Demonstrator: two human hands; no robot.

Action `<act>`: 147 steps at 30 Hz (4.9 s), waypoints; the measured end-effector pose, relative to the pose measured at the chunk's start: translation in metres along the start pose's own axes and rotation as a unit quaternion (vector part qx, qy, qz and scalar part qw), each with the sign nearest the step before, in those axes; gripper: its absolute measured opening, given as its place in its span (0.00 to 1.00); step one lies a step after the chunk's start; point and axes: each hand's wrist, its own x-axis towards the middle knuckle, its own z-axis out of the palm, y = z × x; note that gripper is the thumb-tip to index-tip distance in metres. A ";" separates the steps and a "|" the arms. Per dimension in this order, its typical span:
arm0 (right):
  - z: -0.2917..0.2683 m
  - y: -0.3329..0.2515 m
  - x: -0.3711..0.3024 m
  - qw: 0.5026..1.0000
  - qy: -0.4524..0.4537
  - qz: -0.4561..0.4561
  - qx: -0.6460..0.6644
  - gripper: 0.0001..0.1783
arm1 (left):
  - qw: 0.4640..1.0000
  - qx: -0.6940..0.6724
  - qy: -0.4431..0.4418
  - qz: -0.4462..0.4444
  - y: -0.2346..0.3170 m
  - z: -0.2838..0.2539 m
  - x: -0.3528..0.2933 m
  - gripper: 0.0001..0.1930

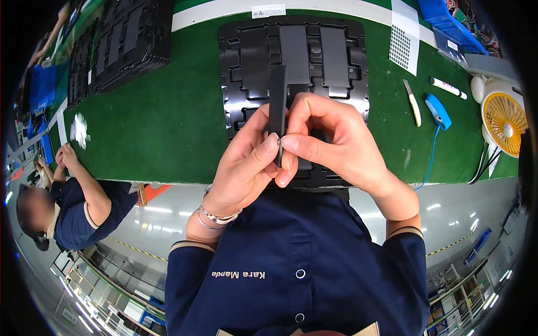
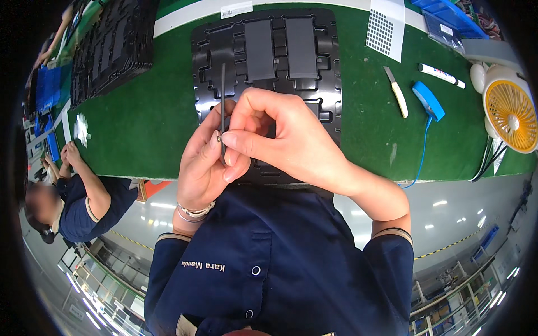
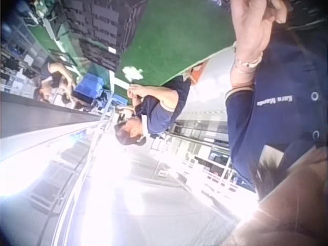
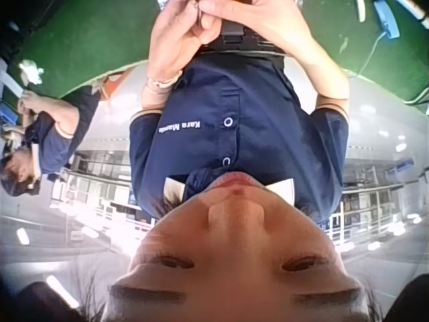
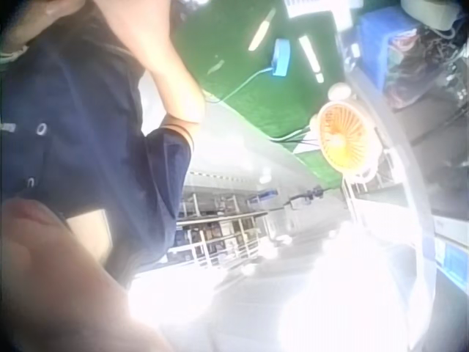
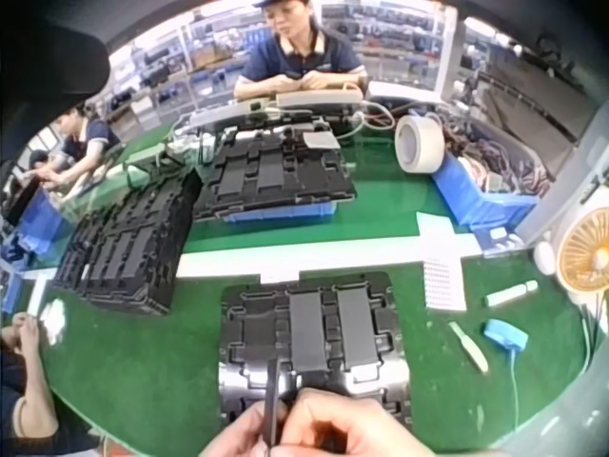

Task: The person is seen writing on a piece of paper and then assembling some small black plastic parts into a larger tray.

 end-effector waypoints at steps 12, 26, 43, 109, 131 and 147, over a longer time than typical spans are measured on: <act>-0.002 0.003 0.000 1.000 -0.011 -0.007 0.005 0.09 | 0.999 0.037 -0.002 0.013 -0.002 -0.005 0.000 0.23; -0.006 0.009 0.002 0.998 -0.048 -0.021 0.017 0.07 | 0.988 0.141 0.049 0.030 0.002 0.003 -0.001 0.26; -0.005 0.013 0.004 0.996 0.017 -0.084 -0.016 0.05 | 0.940 0.264 0.089 0.197 0.003 0.006 0.003 0.25; -0.014 0.017 0.010 0.960 0.165 -0.120 -0.191 0.18 | 0.934 -0.260 -0.159 -0.189 -0.012 0.000 0.010 0.23; -0.052 -0.005 0.065 0.621 0.031 -0.247 -0.743 0.34 | 0.823 0.536 0.117 0.151 0.045 -0.041 0.026 0.32; -0.013 -0.013 0.028 0.500 0.122 -0.537 -0.668 0.10 | 0.992 0.097 0.045 0.070 0.010 -0.006 0.011 0.23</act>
